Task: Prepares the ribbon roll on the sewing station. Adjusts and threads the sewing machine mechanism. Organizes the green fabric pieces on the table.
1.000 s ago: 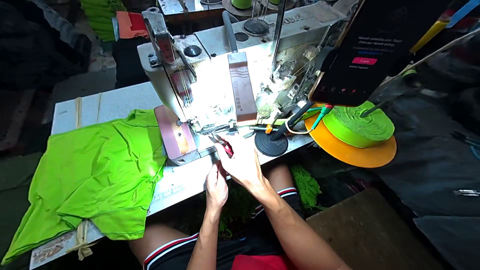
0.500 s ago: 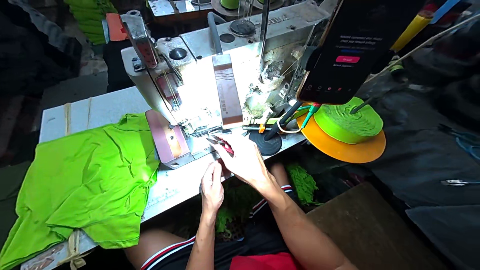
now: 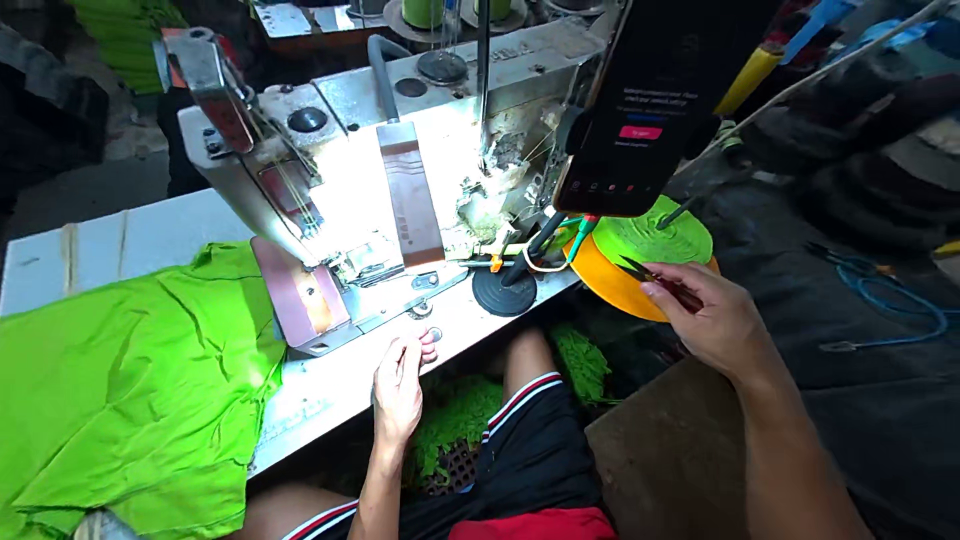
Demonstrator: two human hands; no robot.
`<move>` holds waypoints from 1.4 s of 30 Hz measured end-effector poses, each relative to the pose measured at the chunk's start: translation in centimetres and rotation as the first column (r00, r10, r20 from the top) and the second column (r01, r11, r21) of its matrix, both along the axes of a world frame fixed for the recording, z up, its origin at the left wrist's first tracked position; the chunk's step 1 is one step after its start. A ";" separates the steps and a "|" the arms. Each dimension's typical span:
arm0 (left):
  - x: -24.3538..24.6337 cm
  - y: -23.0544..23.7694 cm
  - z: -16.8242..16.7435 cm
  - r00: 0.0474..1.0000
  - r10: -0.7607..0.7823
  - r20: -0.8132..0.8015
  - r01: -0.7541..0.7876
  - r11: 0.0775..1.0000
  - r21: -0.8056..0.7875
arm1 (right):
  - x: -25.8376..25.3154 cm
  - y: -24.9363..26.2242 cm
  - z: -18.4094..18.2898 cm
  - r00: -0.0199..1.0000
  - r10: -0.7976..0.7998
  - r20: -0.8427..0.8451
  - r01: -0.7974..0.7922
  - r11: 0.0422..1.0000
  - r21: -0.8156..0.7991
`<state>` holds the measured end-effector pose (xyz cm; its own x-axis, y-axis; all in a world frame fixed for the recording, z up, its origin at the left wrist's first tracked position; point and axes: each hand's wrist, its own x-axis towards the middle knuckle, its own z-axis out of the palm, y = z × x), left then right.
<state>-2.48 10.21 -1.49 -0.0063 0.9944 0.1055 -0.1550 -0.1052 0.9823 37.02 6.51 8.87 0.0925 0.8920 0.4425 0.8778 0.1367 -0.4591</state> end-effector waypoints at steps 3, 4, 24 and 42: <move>-1.8 -0.8 1.2 0.997 -0.028 -0.075 0.032 0.997 0.065 | 2.1 -1.3 -0.2 0.999 0.026 -0.036 -0.026 1.000 0.003; -2.8 -1.0 1.6 0.994 -0.030 -0.101 0.040 0.995 0.095 | 2.9 -1.8 -0.2 0.999 0.018 -0.037 -0.018 1.000 0.008; -26.1 3.6 1.8 0.286 0.438 -0.852 -0.405 0.862 0.306 | -26.5 7.0 -3.6 0.990 0.130 -0.052 -0.126 0.989 0.072; -26.0 4.0 1.5 0.257 0.434 -0.863 -0.442 0.847 0.294 | -29.7 7.6 -3.7 0.970 0.178 -0.163 -0.183 0.983 -0.016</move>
<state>-28.46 14.16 0.00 -0.3510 0.8720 0.3413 0.8505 0.1443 0.5058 7.29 14.08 5.18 -0.0042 0.9133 0.4072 0.7545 0.2701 -0.5981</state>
